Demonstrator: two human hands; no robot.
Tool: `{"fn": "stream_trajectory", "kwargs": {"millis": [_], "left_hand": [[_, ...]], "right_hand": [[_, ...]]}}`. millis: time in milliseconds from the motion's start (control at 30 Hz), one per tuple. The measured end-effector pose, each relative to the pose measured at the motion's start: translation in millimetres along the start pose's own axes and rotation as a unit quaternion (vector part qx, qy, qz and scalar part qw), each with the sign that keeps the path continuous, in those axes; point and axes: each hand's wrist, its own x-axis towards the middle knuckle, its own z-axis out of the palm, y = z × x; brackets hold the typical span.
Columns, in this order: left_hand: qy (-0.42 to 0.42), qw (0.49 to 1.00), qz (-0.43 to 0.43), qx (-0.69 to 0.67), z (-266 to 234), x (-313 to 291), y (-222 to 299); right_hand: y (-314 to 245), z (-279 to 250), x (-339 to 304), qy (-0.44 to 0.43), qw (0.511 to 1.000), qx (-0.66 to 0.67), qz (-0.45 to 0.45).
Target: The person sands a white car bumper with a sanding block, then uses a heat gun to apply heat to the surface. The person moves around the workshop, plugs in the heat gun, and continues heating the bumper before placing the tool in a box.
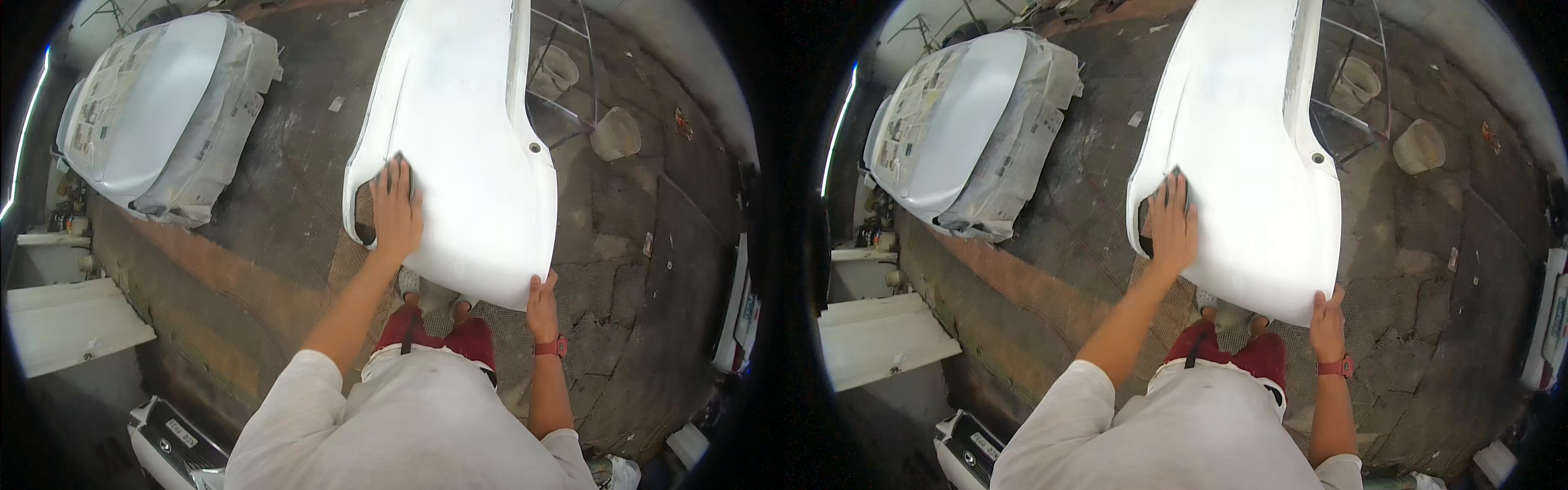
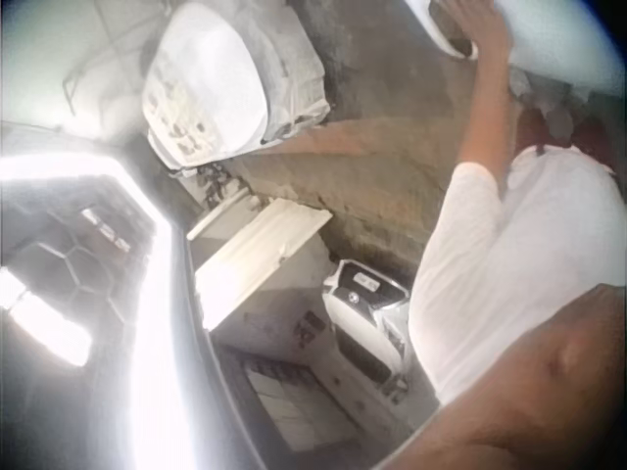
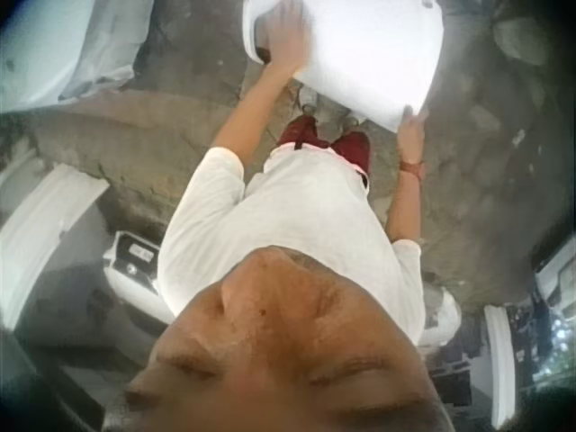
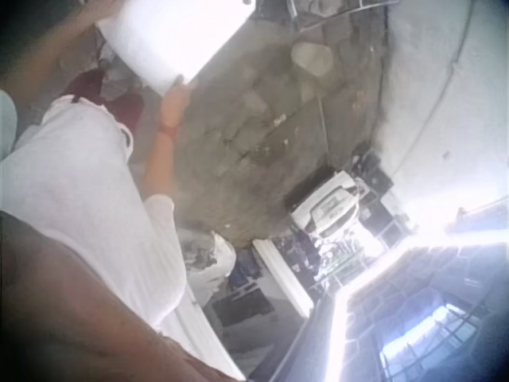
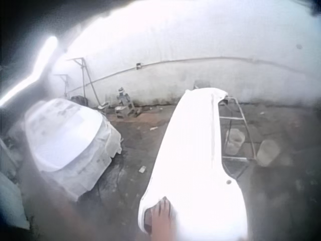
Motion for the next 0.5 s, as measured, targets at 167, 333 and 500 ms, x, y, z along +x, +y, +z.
{"fn": "stream_trajectory", "kwargs": {"millis": [167, 333, 500], "left_hand": [[0.0, 0.999, 0.026, -0.025, -12, 55, -21], [-0.058, 0.994, 0.091, 0.029, -21, -11, -29], [-0.011, 0.989, 0.088, 0.122, -37, 160, -52]], "right_hand": [[-8, 8, 8, -0.004, 1.0, -0.01, 0.012], [4, 5, 1, 0.001, 1.0, 0.009, 0.004], [-7, 10, 9, 0.001, 1.0, -0.012, -0.008]]}}
